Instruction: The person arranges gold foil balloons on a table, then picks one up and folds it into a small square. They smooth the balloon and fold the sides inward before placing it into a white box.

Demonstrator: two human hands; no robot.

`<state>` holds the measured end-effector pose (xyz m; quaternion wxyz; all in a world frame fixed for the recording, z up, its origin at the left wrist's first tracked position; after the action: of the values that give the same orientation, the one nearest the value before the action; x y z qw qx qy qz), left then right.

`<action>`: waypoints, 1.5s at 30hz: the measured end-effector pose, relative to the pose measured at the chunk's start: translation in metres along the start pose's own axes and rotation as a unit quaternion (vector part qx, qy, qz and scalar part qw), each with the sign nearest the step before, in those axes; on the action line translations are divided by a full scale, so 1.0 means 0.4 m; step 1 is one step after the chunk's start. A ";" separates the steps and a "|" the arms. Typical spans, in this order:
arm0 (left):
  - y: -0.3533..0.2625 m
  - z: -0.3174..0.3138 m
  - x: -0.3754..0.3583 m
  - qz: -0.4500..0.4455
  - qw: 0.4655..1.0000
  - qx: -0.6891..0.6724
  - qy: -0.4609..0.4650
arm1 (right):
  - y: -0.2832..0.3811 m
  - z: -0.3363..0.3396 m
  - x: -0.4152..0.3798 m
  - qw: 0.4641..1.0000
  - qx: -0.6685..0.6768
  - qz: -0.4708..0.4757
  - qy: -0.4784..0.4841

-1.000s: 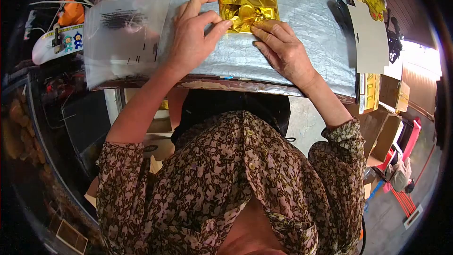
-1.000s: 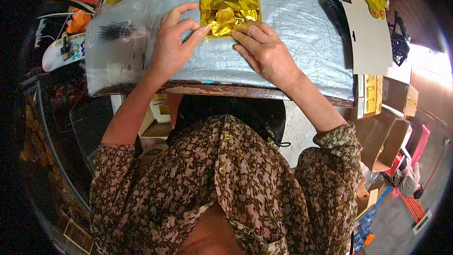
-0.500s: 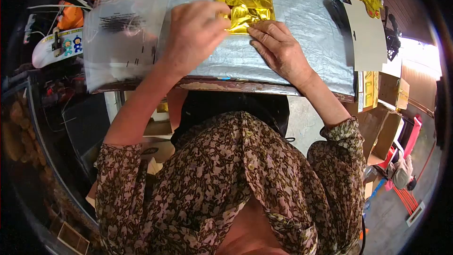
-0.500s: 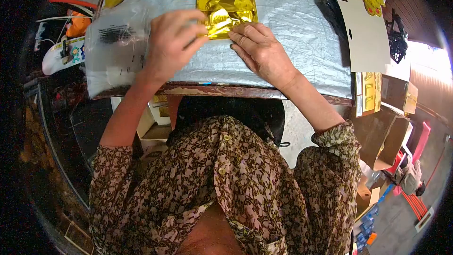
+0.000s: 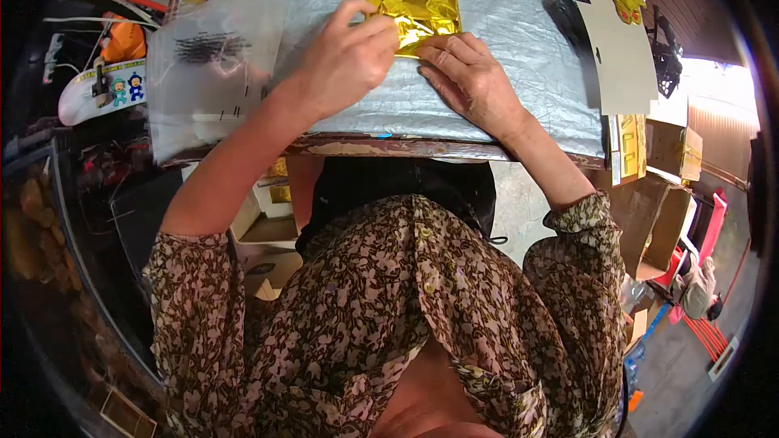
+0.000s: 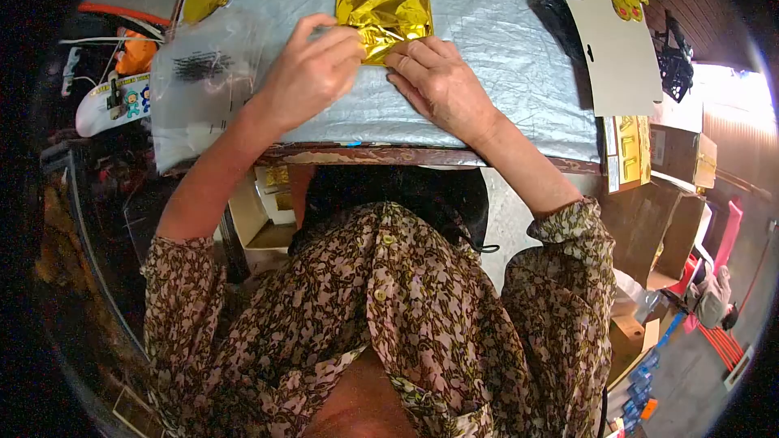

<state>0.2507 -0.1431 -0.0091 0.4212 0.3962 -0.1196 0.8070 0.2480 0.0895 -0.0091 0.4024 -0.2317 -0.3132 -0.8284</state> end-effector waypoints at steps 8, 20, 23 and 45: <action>0.021 0.041 -0.038 0.157 0.964 -0.212 -0.012 | -0.010 -0.012 -0.025 0.999 -0.001 0.029 -0.014; 0.103 -0.077 -0.011 0.216 0.913 -0.343 0.041 | 0.003 -0.003 -0.013 0.999 0.001 0.039 -0.006; 0.093 -0.073 -0.011 0.238 0.902 -0.353 0.062 | 0.005 0.002 -0.007 0.999 0.024 0.024 -0.003; 0.124 -0.093 -0.045 0.466 0.689 -0.546 0.094 | -0.091 0.017 0.191 0.950 0.158 -0.201 0.179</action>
<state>0.1980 -0.1645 -0.0399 0.1416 -0.0887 -0.6686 0.7246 0.1757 0.0720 0.0322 0.3082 0.0548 -0.4034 -0.8598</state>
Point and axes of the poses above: each hand's wrist, its own x-axis towards the middle knuckle, its own z-axis out of the back of the hand, y = z × x, the point moved 1 cm from there along x, towards the middle knuckle, and after that the axes turned 15 degrees about -y, right-handed, at the moved point
